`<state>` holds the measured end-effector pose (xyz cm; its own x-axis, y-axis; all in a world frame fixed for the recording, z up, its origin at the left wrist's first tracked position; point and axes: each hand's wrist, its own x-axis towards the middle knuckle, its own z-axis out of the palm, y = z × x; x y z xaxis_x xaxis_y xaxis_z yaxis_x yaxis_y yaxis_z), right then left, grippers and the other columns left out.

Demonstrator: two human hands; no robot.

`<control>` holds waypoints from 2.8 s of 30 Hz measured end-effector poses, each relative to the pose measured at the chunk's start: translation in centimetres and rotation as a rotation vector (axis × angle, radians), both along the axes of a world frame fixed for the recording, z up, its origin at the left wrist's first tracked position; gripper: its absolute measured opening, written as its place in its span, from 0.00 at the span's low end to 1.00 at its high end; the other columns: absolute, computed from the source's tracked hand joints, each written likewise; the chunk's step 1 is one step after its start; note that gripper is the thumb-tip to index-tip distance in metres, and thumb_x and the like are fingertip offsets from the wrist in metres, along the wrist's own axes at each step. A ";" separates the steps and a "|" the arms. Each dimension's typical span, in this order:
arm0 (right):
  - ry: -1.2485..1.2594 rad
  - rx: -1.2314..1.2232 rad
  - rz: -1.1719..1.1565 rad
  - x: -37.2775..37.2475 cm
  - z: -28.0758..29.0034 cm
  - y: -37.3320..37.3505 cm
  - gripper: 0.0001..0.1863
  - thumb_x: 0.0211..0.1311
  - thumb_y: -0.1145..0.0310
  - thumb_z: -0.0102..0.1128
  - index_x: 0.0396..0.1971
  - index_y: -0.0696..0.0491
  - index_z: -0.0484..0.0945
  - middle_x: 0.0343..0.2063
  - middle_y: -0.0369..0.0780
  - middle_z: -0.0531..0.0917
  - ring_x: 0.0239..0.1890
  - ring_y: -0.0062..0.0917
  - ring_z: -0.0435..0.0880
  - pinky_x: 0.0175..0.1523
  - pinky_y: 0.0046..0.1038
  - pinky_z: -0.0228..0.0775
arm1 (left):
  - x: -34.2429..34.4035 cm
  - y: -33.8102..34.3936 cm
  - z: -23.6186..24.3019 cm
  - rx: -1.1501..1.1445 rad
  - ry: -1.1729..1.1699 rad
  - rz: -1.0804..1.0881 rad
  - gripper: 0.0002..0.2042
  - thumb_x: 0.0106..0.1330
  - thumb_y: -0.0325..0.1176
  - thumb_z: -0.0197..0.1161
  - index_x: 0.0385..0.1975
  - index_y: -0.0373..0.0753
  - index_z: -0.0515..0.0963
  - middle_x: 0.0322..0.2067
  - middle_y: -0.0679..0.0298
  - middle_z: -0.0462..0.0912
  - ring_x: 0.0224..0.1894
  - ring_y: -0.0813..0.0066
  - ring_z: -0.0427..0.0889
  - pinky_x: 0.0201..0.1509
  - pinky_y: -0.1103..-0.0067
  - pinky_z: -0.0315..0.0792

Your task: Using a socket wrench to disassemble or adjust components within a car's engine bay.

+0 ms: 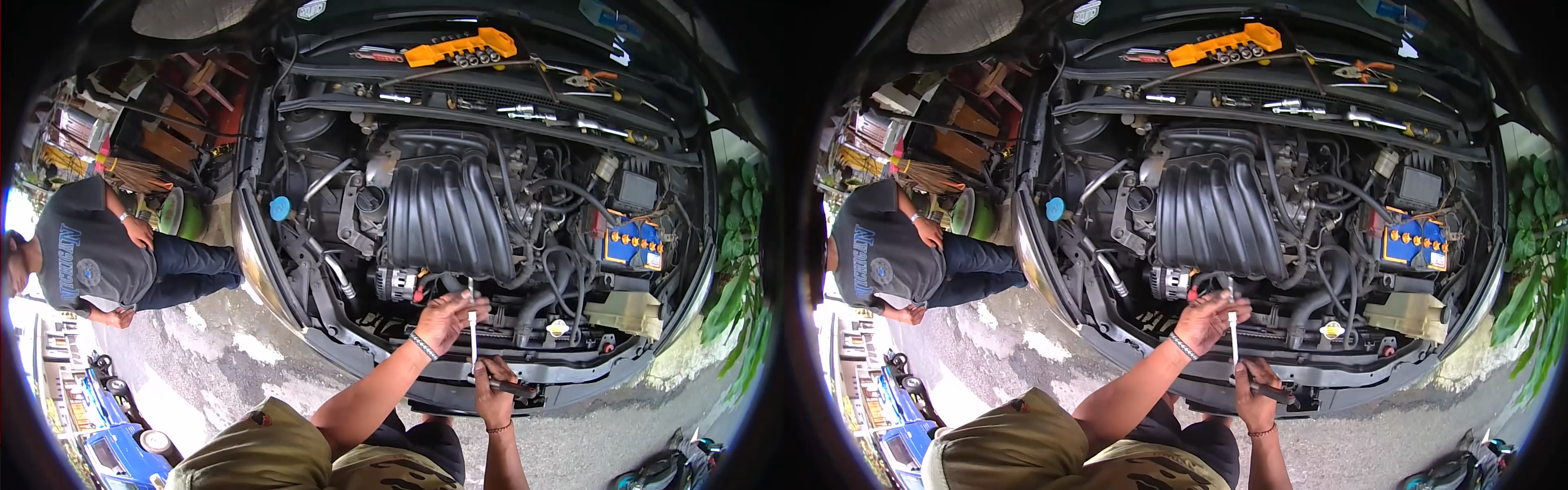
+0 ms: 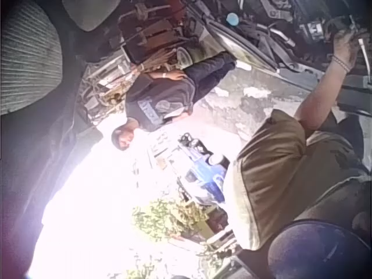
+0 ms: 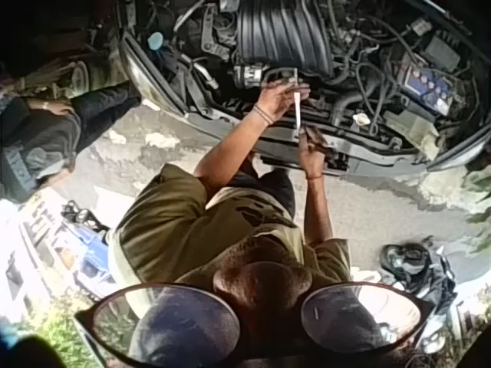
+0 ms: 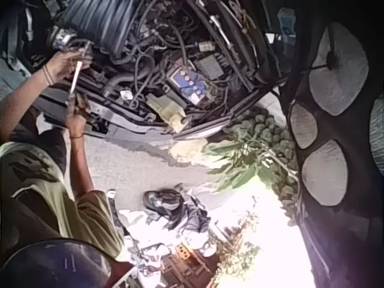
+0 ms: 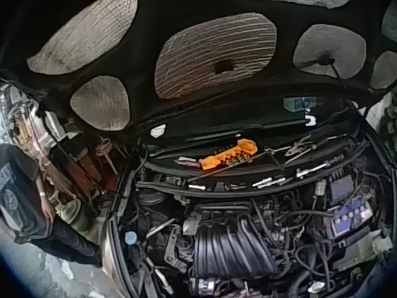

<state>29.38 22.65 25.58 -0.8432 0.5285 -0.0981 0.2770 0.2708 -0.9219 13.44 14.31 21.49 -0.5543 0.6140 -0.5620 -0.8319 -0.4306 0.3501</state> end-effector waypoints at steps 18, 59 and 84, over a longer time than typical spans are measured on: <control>-0.119 -0.076 -0.002 0.8 0.2 -3.8 0.09 0.62 0.70 0.59 0.32 0.60 0.84 0.23 0.44 0.82 0.26 0.30 0.80 0.34 0.29 0.71 | -41.7 -2.1 10.8 -1.901 1.629 -0.144 0.17 0.51 0.48 0.74 0.27 0.39 0.86 0.32 0.53 0.86 0.41 0.57 0.85 0.50 0.69 0.77; 0.161 -0.023 -0.334 -2.3 -13.2 -5.3 0.14 0.70 0.65 0.54 0.33 0.63 0.79 0.22 0.39 0.82 0.17 0.18 0.78 0.22 0.20 0.71 | -8.0 -6.4 -14.1 -1.408 1.460 -0.374 0.10 0.57 0.38 0.68 0.32 0.38 0.85 0.34 0.50 0.85 0.42 0.51 0.84 0.48 0.65 0.77; 0.260 0.044 -0.281 -1.4 -14.5 -4.2 0.19 0.66 0.58 0.59 0.34 0.62 0.83 0.22 0.40 0.84 0.21 0.19 0.81 0.28 0.20 0.74 | 0.2 -17.9 -6.9 -1.168 2.156 -0.823 0.13 0.65 0.37 0.63 0.29 0.30 0.83 0.23 0.47 0.80 0.22 0.56 0.76 0.30 0.71 0.71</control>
<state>27.94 18.48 11.06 -0.6587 0.7415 0.1276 0.1047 0.2583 -0.9604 13.69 -3.57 14.64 -0.4589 0.8882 0.0214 0.8676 0.4428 0.2262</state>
